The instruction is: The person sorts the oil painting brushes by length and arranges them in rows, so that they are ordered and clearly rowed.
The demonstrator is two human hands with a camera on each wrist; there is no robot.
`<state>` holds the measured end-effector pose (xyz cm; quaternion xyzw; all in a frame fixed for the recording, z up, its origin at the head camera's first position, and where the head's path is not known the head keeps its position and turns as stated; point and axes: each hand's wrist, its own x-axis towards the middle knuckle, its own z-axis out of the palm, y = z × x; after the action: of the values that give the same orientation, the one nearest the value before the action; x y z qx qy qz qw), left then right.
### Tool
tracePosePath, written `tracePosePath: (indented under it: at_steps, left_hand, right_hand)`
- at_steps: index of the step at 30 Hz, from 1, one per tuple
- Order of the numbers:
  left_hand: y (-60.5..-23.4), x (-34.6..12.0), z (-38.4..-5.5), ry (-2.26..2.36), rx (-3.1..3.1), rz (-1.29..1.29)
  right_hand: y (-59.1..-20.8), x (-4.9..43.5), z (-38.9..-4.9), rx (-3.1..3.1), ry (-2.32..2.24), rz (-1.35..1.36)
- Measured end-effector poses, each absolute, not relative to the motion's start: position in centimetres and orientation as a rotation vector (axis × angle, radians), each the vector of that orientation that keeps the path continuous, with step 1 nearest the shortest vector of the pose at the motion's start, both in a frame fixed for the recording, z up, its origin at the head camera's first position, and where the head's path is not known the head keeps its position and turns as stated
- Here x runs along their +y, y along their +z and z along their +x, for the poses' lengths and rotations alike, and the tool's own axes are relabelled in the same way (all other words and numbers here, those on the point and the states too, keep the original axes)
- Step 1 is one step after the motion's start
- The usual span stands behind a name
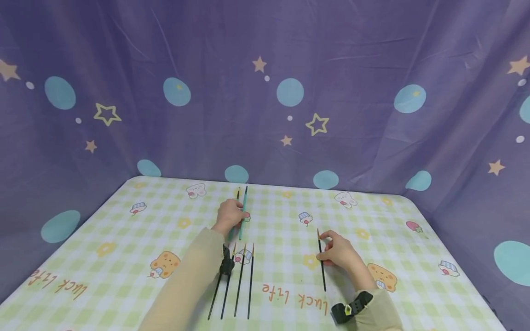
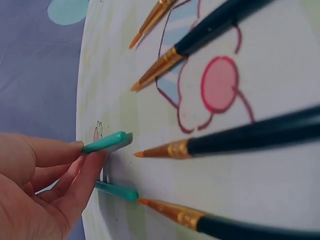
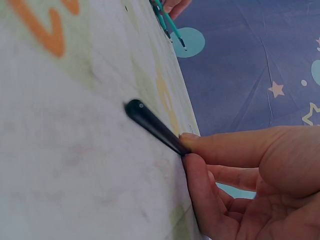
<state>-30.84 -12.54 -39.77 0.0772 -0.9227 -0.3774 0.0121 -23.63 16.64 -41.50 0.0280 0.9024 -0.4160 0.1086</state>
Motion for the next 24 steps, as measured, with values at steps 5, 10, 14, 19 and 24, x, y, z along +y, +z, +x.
tracePosePath:
  at_steps: [5, 10, 14, 19, 24]
  left_hand:
    - [-39.79, -12.63, -30.75, -1.105, -2.900, 0.255]
    - [-39.77, -12.59, -30.76, -1.018, -2.923, 0.266]
    - [-39.99, -12.59, -31.03, -0.936, -2.940, 0.250]
    - [-40.24, -12.54, -31.34, -0.853, -2.940, 0.235]
    - [-40.20, -12.30, -31.25, -0.775, -2.927, 0.215]
  right_hand:
    - [-41.55, 16.66, -23.65, 2.665, -1.208, 0.072]
    - [-41.56, 16.60, -23.71, 2.665, -1.208, 0.079]
    - [-41.50, 16.52, -23.81, 2.655, -1.212, 0.089]
    - [-41.38, 16.48, -23.82, 2.655, -1.212, 0.083]
    - [-41.31, 16.44, -23.66, 2.658, -1.207, 0.082]
